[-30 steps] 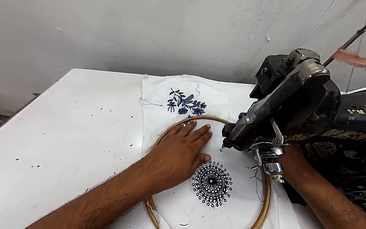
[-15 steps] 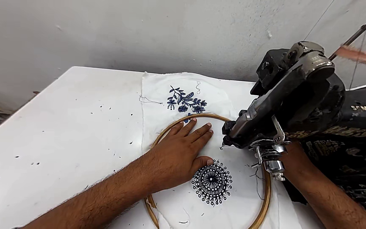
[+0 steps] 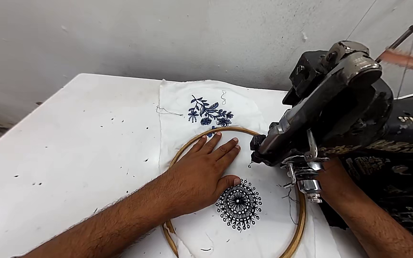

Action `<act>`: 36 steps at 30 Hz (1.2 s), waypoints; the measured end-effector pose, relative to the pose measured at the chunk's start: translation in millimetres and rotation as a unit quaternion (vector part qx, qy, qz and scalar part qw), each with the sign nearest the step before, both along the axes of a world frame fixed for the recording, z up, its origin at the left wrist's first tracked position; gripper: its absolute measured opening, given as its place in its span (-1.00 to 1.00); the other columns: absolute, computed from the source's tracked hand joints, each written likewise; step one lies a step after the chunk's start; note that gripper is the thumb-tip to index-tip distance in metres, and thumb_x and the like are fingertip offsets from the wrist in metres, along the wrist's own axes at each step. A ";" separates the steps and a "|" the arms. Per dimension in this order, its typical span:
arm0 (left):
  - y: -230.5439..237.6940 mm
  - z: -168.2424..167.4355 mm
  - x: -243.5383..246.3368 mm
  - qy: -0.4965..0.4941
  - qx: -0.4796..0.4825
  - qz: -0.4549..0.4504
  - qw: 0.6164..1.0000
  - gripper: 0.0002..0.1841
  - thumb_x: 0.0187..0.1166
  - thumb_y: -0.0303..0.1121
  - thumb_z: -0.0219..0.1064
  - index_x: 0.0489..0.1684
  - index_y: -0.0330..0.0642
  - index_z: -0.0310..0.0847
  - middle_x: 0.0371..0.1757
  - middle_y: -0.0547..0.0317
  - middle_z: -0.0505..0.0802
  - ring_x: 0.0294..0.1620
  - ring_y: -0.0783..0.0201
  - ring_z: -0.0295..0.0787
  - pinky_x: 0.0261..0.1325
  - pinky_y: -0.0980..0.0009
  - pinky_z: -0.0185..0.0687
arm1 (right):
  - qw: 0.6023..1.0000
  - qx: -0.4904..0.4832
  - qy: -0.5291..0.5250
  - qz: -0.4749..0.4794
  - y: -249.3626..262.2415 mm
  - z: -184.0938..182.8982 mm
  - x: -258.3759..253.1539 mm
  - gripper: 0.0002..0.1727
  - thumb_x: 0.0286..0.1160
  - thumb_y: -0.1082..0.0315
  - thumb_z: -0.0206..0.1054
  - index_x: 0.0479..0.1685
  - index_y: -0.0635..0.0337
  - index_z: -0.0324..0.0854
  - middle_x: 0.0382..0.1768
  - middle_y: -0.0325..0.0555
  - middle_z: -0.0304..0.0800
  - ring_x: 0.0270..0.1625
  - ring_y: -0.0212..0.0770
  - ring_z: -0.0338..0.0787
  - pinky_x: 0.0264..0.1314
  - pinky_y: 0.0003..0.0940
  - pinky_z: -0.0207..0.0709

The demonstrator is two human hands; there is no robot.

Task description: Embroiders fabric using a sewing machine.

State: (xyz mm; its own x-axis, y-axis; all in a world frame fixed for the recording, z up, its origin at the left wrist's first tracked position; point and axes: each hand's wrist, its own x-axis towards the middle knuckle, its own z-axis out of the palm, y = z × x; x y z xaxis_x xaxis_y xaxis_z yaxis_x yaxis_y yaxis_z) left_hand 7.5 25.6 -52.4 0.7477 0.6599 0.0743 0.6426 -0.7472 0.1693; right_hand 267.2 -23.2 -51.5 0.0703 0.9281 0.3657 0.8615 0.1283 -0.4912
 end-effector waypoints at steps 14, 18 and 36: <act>-1.4 -2.5 2.2 -0.013 -0.008 -0.006 1.000 -0.28 0.81 0.21 -0.21 0.83 -0.02 0.28 0.87 0.25 0.32 0.91 0.04 0.04 0.86 -0.16 -0.07 | 0.999 0.010 -0.030 0.003 0.7 5.5 0.5 -0.86 0.31 0.45 0.42 -0.21 0.31 0.70 -0.31 0.02 0.75 -0.18 -0.25 0.75 -0.11 -0.30 0.57; -1.2 -2.8 2.2 -0.016 -0.011 -0.011 1.000 -0.28 0.82 0.20 -0.21 0.83 -0.03 0.27 0.87 0.25 0.31 0.91 0.03 0.03 0.86 -0.17 -0.09 | 0.999 0.030 -0.013 0.004 2.1 3.5 1.5 -0.83 0.33 0.38 0.40 -0.19 0.27 0.71 -0.28 -0.04 0.75 -0.16 -0.35 0.74 -0.08 -0.42 0.56; -3.5 3.7 0.0 0.013 -0.026 -0.008 1.000 -0.27 0.81 0.19 -0.20 0.85 -0.04 0.23 0.89 0.24 0.28 0.92 0.01 0.00 0.86 -0.19 -0.13 | 0.997 -0.033 0.069 -0.023 -3.2 8.6 -4.7 -0.80 0.31 0.40 0.42 -0.11 0.20 0.67 -0.29 -0.21 0.70 -0.20 -0.56 0.68 -0.11 -0.58 0.52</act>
State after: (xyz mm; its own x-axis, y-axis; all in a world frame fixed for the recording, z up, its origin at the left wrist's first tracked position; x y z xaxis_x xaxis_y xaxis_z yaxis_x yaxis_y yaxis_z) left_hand 7.5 22.1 -48.7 0.7600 0.6496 0.0205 0.6347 -0.7485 0.1920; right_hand 262.6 -26.4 -42.9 0.1586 0.9444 0.2880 0.7897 0.0538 -0.6111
